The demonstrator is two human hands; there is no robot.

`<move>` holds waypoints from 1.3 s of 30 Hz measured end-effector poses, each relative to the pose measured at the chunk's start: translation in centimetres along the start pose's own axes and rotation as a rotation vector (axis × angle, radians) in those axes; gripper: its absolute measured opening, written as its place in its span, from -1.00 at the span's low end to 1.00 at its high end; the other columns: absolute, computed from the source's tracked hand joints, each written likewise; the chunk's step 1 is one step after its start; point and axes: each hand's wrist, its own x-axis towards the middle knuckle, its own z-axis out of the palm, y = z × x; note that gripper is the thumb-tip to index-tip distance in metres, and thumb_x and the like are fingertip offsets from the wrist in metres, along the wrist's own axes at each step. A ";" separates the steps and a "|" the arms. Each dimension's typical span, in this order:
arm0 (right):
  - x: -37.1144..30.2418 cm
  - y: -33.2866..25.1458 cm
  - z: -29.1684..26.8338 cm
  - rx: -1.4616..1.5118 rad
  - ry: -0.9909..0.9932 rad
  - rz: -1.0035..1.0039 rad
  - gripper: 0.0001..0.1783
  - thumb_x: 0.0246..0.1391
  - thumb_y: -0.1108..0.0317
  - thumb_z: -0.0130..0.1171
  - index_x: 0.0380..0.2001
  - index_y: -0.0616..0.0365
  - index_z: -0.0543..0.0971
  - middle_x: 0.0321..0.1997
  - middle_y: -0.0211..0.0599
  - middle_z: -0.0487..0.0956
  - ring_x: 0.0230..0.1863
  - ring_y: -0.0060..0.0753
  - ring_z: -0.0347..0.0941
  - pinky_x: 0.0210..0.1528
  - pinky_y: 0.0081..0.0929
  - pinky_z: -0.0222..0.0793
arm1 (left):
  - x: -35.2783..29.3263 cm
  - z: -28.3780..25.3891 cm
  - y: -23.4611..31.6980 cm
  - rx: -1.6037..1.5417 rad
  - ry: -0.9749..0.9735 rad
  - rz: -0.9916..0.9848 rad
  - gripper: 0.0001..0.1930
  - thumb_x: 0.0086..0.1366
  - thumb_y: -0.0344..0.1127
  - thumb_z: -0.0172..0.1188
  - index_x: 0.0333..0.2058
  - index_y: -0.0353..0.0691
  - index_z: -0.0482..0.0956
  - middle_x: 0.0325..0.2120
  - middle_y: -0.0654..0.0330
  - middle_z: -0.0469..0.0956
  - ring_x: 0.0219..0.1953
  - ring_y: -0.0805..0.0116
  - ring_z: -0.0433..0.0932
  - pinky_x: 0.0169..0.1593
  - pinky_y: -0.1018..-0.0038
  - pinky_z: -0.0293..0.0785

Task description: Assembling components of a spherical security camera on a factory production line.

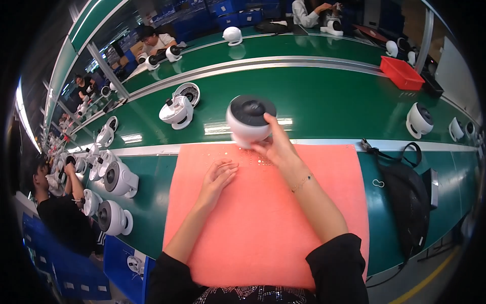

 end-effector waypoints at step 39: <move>-1.7 0.2 1.1 -1.590 -0.098 -1.241 -0.22 -0.20 0.65 0.07 0.15 -0.22 0.30 0.21 -0.01 0.10 0.13 0.10 0.13 -0.08 -0.18 0.38 | 5.9 -7.4 14.7 0.060 0.406 -0.025 -0.50 0.13 -0.01 0.05 -0.12 -0.35 0.34 -0.25 -0.12 0.48 -0.30 0.20 0.59 -0.32 0.53 0.60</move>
